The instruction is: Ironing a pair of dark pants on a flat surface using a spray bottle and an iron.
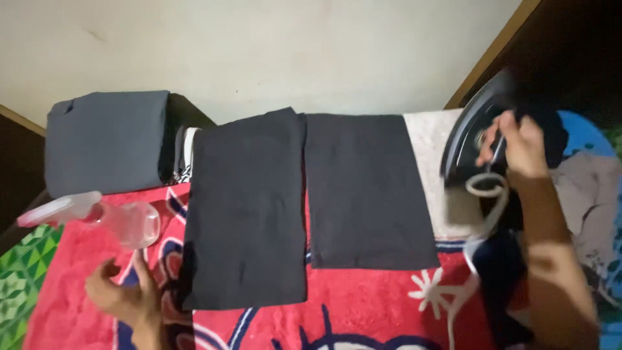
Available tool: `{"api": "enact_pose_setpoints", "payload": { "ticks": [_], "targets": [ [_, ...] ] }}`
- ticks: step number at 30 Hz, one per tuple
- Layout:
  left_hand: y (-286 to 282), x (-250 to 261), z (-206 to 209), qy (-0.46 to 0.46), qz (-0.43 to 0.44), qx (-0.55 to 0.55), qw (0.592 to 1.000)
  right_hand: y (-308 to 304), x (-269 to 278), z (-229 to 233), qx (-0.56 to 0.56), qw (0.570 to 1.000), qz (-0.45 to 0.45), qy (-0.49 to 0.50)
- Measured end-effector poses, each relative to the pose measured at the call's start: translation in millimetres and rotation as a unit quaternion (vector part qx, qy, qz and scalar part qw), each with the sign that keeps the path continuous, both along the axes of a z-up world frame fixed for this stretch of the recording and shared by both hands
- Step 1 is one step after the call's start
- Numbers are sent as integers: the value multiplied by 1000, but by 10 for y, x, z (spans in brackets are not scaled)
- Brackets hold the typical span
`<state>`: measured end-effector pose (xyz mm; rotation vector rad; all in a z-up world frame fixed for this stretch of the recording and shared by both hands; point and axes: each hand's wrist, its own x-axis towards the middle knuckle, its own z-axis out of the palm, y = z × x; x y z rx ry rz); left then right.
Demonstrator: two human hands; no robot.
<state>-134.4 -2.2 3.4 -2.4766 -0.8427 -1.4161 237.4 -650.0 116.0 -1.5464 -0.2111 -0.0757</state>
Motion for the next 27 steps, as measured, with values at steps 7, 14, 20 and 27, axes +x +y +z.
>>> {"api": "enact_pose_setpoints", "payload": {
  "ticks": [7,14,20,27],
  "targets": [
    [-1133,928,842,3,-264,-301,917,320,-678,-238,-161,950,232,134],
    [-2118,1849,850,256,-564,-250,744,875,-869,-790,-31,947,156,279],
    [-2718,2159,409,295,-525,-203,772,943,-487,-794,11,951,139,276],
    [-2547,2255,62,215,-485,-274,802,1303,365,-529,-33,949,87,301]
  ]
}}
